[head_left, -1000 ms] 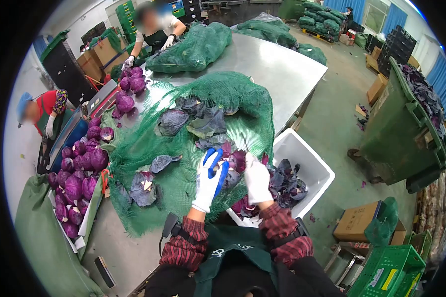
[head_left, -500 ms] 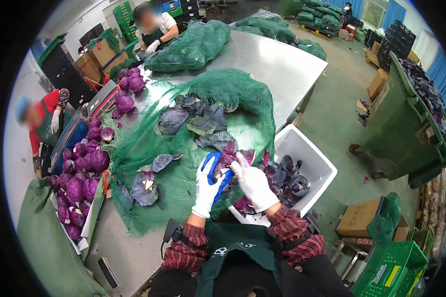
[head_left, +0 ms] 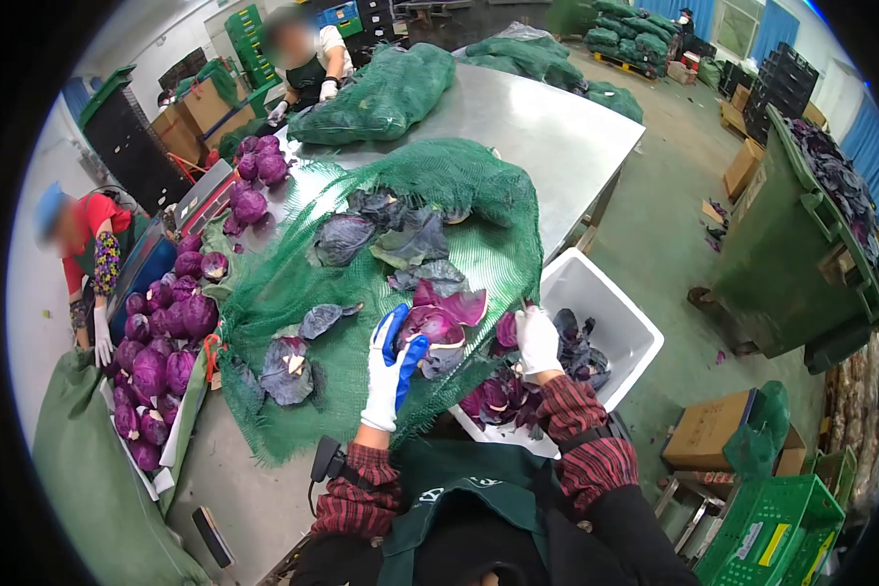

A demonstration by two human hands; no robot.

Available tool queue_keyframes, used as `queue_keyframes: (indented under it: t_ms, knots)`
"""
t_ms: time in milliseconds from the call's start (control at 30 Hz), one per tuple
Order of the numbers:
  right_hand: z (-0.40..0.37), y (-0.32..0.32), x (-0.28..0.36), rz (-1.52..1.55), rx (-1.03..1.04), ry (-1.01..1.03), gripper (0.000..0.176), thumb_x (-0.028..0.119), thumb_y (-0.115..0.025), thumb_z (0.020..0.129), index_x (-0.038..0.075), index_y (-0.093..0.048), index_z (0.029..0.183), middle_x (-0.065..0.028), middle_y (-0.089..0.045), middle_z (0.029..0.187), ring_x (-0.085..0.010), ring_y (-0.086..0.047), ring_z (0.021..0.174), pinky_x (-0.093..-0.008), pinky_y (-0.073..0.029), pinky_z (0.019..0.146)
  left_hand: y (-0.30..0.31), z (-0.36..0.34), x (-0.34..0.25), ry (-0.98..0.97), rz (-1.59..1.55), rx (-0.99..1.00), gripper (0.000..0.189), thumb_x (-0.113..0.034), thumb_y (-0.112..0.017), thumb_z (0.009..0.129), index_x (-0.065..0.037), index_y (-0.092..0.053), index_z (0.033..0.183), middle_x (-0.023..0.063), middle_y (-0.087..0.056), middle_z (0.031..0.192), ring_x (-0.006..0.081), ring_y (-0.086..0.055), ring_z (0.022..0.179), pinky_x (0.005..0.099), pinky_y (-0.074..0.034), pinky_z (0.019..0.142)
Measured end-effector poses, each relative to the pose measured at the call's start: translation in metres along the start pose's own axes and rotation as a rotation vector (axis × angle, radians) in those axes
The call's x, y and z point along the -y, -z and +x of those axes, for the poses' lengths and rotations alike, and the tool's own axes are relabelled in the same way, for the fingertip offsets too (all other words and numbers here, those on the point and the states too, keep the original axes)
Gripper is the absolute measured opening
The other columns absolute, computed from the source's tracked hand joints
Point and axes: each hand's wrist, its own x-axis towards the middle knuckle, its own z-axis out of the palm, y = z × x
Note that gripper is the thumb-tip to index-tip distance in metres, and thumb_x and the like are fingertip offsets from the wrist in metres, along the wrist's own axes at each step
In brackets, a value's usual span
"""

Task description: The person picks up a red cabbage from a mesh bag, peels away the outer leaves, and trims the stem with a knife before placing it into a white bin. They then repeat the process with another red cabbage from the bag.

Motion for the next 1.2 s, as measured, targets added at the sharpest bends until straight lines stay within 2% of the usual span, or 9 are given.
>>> queue_keyframes:
  t_ms: [133, 200, 267, 333, 433, 533, 700, 1033, 1200]
  knots:
    - [-0.027, 0.039, 0.061, 0.169, 0.0, 0.069, 0.051, 0.046, -0.057, 0.091, 0.0, -0.055, 0.115, -0.021, -0.067, 0.085, -0.0382, -0.066, 0.079, -0.0465, -0.052, 0.071, 0.017, 0.012, 0.009, 0.086, 0.009, -0.048, 0.051, -0.022, -0.066, 0.09, -0.003, -0.051, 0.135, 0.0127, -0.053, 0.133, 0.0218, -0.053, 0.117, 0.0343, -0.041, 0.101]
    - [-0.043, 0.065, 0.105, 0.243, 0.387, 0.025, 0.073, 0.056, -0.059, 0.087, -0.002, -0.048, 0.131, -0.0213, -0.067, 0.089, -0.0383, -0.067, 0.08, -0.0456, -0.052, 0.074, 0.016, 0.021, -0.003, 0.01, 0.548, 0.026, 0.045, -0.026, -0.067, 0.089, -0.005, -0.058, 0.128, 0.0144, -0.059, 0.12, 0.0249, -0.056, 0.104, 0.0359, -0.044, 0.094]
    - [-0.052, 0.006, 0.097, 0.239, 0.043, 0.327, 0.086, 0.061, -0.059, 0.084, -0.003, -0.04, 0.139, -0.0225, -0.067, 0.089, -0.0388, -0.067, 0.082, -0.0459, -0.052, 0.076, 0.005, 0.025, -0.011, -0.062, 0.645, -0.012, 0.04, -0.026, -0.068, 0.087, -0.006, -0.062, 0.121, 0.0169, -0.06, 0.115, 0.0299, -0.056, 0.103, 0.0395, -0.045, 0.091]
    - [-0.042, 0.0, 0.1, 0.238, -0.095, 0.309, 0.074, 0.057, -0.059, 0.085, -0.004, -0.05, 0.127, -0.0251, -0.066, 0.089, -0.041, -0.066, 0.084, -0.0463, -0.051, 0.076, -0.004, 0.03, 0.005, -0.425, 0.661, -0.107, 0.044, -0.025, -0.073, 0.083, -0.006, -0.062, 0.121, 0.0214, -0.058, 0.121, 0.0321, -0.058, 0.107, 0.0403, -0.047, 0.09]
    - [-0.022, 0.032, 0.108, 0.355, 0.341, 0.109, 0.043, 0.039, -0.057, 0.088, -0.003, -0.058, 0.092, -0.0273, -0.064, 0.084, -0.044, -0.063, 0.082, -0.0457, -0.051, 0.072, -0.01, 0.036, 0.004, -0.248, 0.438, 0.036, 0.043, -0.027, -0.069, 0.085, -0.008, -0.061, 0.123, 0.0191, -0.057, 0.127, 0.0346, -0.056, 0.113, 0.0429, -0.044, 0.096]
    - [-0.011, 0.027, 0.09, 0.469, 0.226, 0.023, 0.035, 0.033, -0.057, 0.089, -0.003, -0.06, 0.089, -0.0275, -0.064, 0.083, -0.0451, -0.062, 0.08, -0.047, -0.05, 0.071, -0.015, 0.05, -0.007, -0.232, 0.527, 0.12, 0.041, -0.03, -0.063, 0.088, -0.013, -0.061, 0.125, 0.015, -0.059, 0.121, 0.0344, -0.057, 0.109, 0.0438, -0.043, 0.094]
    - [0.003, 0.023, 0.066, 0.761, 0.304, -0.256, 0.028, 0.022, -0.055, 0.087, -0.002, -0.061, 0.074, -0.0094, -0.057, 0.055, -0.017, -0.058, 0.048, -0.0349, -0.044, 0.049, -0.029, 0.06, -0.02, -0.229, 0.842, 0.195, 0.037, -0.035, -0.058, 0.091, -0.023, -0.062, 0.126, 0.0134, -0.059, 0.109, 0.0329, -0.056, 0.1, 0.0428, -0.046, 0.087]
    - [-0.022, 0.033, 0.078, 1.177, 0.285, -0.549, 0.016, 0.016, -0.058, 0.084, 0.004, -0.056, 0.073, -0.0025, -0.052, 0.055, -0.0162, -0.05, 0.042, -0.0322, -0.038, 0.039, -0.018, 0.049, -0.005, -0.26, 0.834, 0.189, 0.04, -0.041, -0.055, 0.092, -0.025, -0.061, 0.128, 0.0135, -0.057, 0.109, 0.033, -0.056, 0.1, 0.0447, -0.047, 0.086]
    - [-0.03, 0.046, 0.09, 0.988, 0.29, -0.328, 0.028, 0.029, -0.063, 0.089, 0.003, -0.061, 0.079, -0.0006, -0.055, 0.057, -0.0123, -0.051, 0.043, -0.03, -0.04, 0.042, -0.02, 0.041, -0.061, -0.101, 0.999, 0.331, 0.043, -0.042, -0.061, 0.088, -0.019, -0.063, 0.124, 0.0185, -0.057, 0.12, 0.0357, -0.057, 0.107, 0.0401, -0.047, 0.088]
